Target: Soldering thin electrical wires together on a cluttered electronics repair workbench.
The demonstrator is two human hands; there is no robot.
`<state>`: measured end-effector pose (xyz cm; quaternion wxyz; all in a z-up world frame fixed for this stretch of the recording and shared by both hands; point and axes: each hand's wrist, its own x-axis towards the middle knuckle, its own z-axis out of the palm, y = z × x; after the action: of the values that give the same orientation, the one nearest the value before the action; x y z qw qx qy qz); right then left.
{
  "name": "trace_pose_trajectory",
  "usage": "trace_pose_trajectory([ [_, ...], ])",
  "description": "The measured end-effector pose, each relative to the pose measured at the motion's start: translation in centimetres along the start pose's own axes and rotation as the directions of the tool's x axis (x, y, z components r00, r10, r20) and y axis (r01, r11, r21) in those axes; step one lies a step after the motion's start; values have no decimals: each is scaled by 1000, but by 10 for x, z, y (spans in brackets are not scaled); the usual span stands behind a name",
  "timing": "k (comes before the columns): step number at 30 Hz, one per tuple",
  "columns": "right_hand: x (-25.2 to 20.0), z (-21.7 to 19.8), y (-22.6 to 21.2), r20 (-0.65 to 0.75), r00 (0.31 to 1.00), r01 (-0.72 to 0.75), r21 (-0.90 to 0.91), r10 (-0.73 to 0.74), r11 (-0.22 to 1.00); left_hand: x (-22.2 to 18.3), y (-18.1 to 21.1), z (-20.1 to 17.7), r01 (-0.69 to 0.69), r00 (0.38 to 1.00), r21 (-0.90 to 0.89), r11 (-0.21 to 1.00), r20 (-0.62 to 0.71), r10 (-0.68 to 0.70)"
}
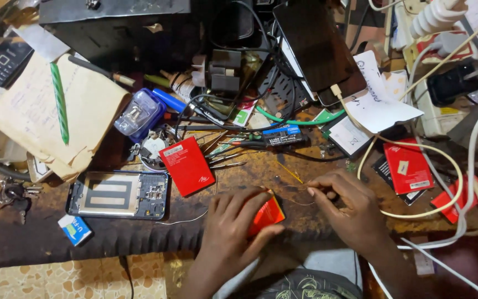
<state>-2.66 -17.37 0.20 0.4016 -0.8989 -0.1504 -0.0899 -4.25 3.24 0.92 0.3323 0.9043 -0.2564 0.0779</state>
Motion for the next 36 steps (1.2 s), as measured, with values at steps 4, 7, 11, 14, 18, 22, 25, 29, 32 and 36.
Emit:
trace_pose_trajectory([
  [4, -2, 1, -1, -17, 1000, 8, 42, -8, 999, 18, -18, 6, -62, 997, -61, 996, 49, 65],
  [7, -3, -1, 0, -31, 999, -38, 35, 40, 999, 45, -16, 3, -95, 991, 23, 995, 93, 92],
  [11, -1, -4, -1, -15, 1000, -21, 28, 22, 999, 62, -13, 7, -89, 954, 63, 994, 292, 67],
  [14, 0, -4, 0, -12, 1000, -19, 44, 20, 999, 66, -15, 10, -69, 939, 64, 996, 340, 44],
  [18, 0, -4, 1, -4, 1000, -7, 57, 7, 998, 66, -14, 11, -84, 942, 84, 993, 333, 51],
  [22, -1, -4, 2, -11, 1000, 0, 53, 1, 999, 62, -8, 11, -76, 924, 100, 992, 381, 32],
  [25, -1, -5, 2, -11, 1000, -5, 57, 6, 998, 60, -8, 13, -136, 934, 109, 985, 344, 91],
  [29, -2, -5, 3, -13, 1000, -7, 72, 8, 997, 53, -12, 15, -152, 963, 170, 974, 248, 107],
  [32, -2, -6, 3, -14, 1000, -18, 53, 19, 998, 52, -15, 12, -136, 962, 110, 985, 252, 105],
  [36, -2, -6, 3, -10, 1000, -26, 51, 27, 998, 48, -14, 3, -42, 971, -54, 998, 231, 53],
])
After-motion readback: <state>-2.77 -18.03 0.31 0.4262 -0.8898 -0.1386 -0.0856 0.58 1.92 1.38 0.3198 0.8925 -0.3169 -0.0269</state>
